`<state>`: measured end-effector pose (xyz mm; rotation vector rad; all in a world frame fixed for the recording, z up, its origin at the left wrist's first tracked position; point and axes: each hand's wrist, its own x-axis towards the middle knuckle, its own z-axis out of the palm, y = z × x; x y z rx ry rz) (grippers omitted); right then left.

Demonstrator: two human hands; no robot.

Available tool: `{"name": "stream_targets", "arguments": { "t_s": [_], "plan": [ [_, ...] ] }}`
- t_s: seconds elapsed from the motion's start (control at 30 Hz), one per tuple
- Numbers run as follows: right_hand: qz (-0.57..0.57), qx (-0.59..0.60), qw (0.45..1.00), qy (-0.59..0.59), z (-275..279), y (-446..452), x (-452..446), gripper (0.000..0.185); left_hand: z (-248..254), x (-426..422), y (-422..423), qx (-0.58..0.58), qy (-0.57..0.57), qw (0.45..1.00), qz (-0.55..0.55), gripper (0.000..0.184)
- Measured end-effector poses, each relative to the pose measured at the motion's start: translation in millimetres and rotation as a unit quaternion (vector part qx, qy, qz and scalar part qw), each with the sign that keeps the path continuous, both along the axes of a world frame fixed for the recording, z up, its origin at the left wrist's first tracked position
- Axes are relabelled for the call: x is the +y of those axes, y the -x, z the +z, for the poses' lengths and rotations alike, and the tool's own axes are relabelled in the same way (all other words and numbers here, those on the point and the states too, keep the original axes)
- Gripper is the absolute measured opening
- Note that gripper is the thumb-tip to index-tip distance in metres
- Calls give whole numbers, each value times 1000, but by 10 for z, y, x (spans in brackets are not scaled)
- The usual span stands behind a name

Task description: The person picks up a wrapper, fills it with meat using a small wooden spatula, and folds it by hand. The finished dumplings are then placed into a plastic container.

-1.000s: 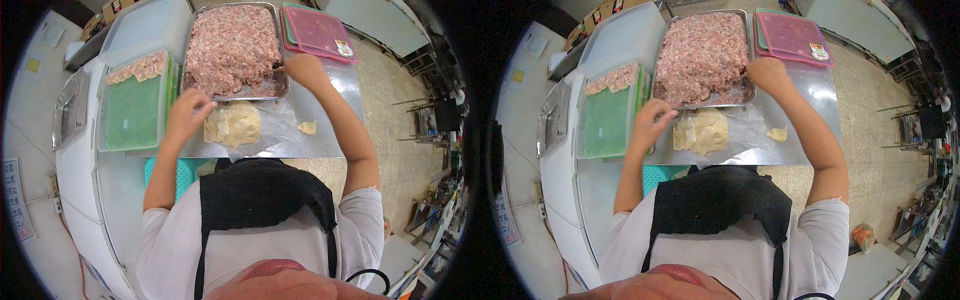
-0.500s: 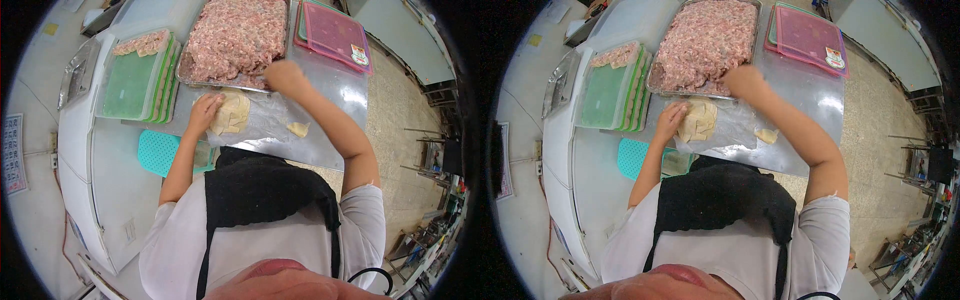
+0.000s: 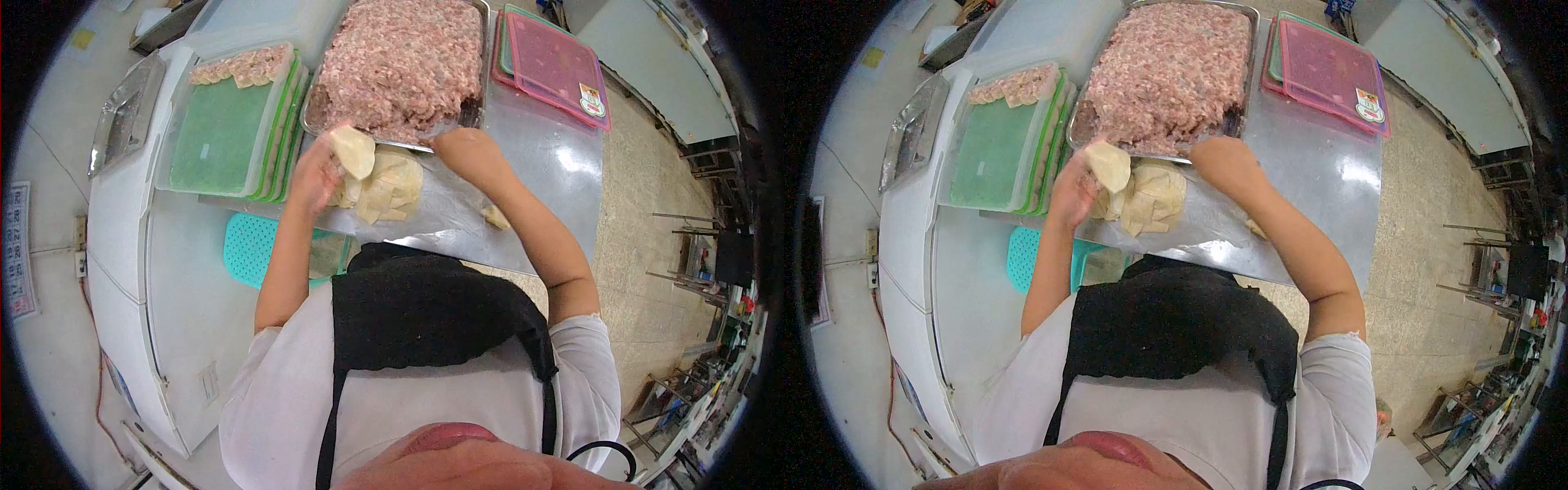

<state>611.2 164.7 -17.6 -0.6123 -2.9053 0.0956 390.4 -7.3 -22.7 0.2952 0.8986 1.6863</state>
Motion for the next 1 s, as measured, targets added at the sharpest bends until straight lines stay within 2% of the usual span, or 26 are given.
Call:
{"name": "stream_targets", "arguments": {
  "t_s": [0.03,0.07,0.1,0.17,0.2,0.23,0.27,0.3,0.33,0.37,0.4,0.43,0.47,0.53,0.57,0.6,0.63,0.7,0.73,0.8,0.83,0.87,0.9,0.93,0.97,1.0],
  "plan": [
    [-33,11,998,56,20,3,29,20,-85,-54,26,227,15,973,-25,38],
    [-35,11,998,53,56,2,63,20,-159,-103,69,442,28,895,-47,39],
    [-44,2,997,56,154,10,93,21,-117,-135,94,441,25,896,-47,39],
    [-52,-13,997,59,240,122,70,21,-35,-206,119,689,112,707,-116,40],
    [-66,-78,994,38,258,247,39,22,-71,-222,147,704,70,701,-86,33],
    [-80,-142,986,15,276,354,16,22,-81,-233,202,703,67,703,-86,33],
    [-82,-143,986,13,207,412,-42,22,-75,-242,266,756,32,650,-73,27],
    [-44,-100,994,-2,63,451,-135,21,-58,-249,335,804,-3,592,-59,22],
    [-5,-57,998,-18,38,505,-207,21,-10,-254,375,804,-8,592,-58,22],
    [-6,-59,998,-22,61,532,-195,21,46,-263,384,816,-7,576,-45,22],
    [-18,-10,1000,0,174,564,-198,20,79,-269,399,827,-5,561,-33,23],
    [-30,38,999,24,270,607,-207,18,81,-272,433,825,-6,564,-32,23],
    [-29,34,999,24,340,691,-206,18,76,-288,463,818,-7,573,-49,25],
    [-23,19,997,-65,423,924,-196,17,35,-299,503,811,-7,582,-67,26],
    [-22,18,997,-66,356,1030,-223,17,-13,-277,507,769,-56,635,-38,23],
    [-8,-48,997,-57,213,1126,-266,17,-49,-261,508,722,-104,684,-9,20],
    [2,-114,992,-48,118,1198,-316,17,-58,-257,501,721,-107,684,-10,20],
    [-14,-103,994,-13,38,1194,-365,22,-62,-221,507,616,-90,780,-57,20],
    [-52,-46,992,109,40,1147,-335,25,-93,-195,537,615,-95,781,-57,20],
    [-101,78,943,306,79,996,-307,37,-151,-130,583,453,-65,876,-149,27],
    [-103,75,944,303,105,933,-318,37,-161,-68,553,451,-69,878,-148,27],
    [-153,141,920,331,137,872,-332,38,-166,27,491,251,-64,960,-105,29],
    [-200,208,889,356,172,819,-326,40,-151,140,432,40,-55,996,-59,31],
    [-234,187,862,408,178,765,-250,38,-87,290,403,-30,-56,998,-15,31],
    [-234,187,863,407,170,721,-225,38,-75,427,382,-31,-57,998,-15,31],
    [-220,232,838,442,224,696,-225,36,-65,560,363,-82,-40,996,4,31]
  ]
}}
